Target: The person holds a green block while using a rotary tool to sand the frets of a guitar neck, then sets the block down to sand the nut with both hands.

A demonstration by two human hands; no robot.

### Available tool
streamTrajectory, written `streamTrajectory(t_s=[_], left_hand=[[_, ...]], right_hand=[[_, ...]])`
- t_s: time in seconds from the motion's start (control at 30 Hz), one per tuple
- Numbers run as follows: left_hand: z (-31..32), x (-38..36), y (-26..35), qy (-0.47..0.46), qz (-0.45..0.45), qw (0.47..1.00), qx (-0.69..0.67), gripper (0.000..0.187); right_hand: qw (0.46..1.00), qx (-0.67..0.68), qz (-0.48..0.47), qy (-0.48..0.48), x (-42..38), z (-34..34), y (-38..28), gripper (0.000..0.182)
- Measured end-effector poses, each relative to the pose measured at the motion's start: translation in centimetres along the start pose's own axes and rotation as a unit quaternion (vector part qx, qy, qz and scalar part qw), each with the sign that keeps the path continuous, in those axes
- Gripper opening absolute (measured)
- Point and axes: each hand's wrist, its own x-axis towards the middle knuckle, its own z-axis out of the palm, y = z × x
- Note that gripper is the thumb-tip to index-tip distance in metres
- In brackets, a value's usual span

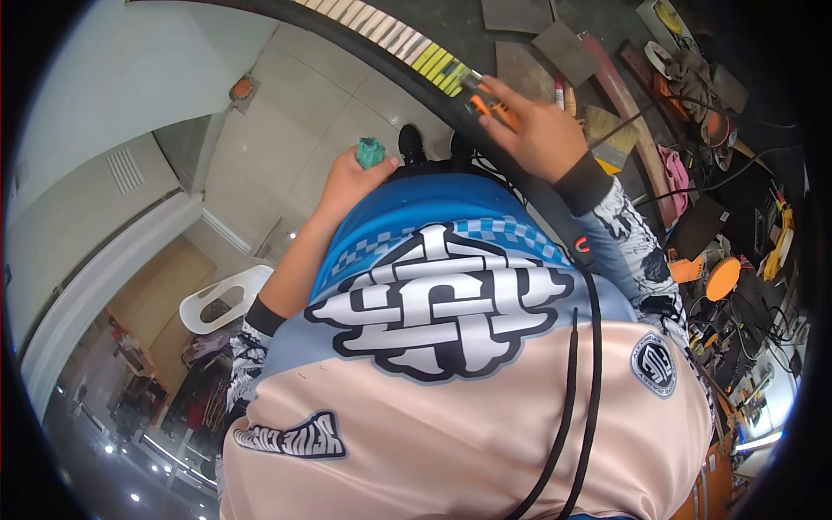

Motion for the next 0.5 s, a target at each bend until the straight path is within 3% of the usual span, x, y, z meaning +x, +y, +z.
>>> streamTrajectory(t_s=[0.23, 0.5], left_hand=[[0.0, 0.0, 0.4, -0.036, 0.02, 0.999, -0.001, 0.029], [0.1, -0.2, 0.8, -0.037, 0.022, 0.999, -0.006, 0.027]], right_hand=[[0.983, 0.056, -0.114, -0.134, -0.2, -1.3, -5.6, 0.051], [0.982, 0.049, -0.115, -0.14, -0.2, -1.1, -6.4, 0.05]])
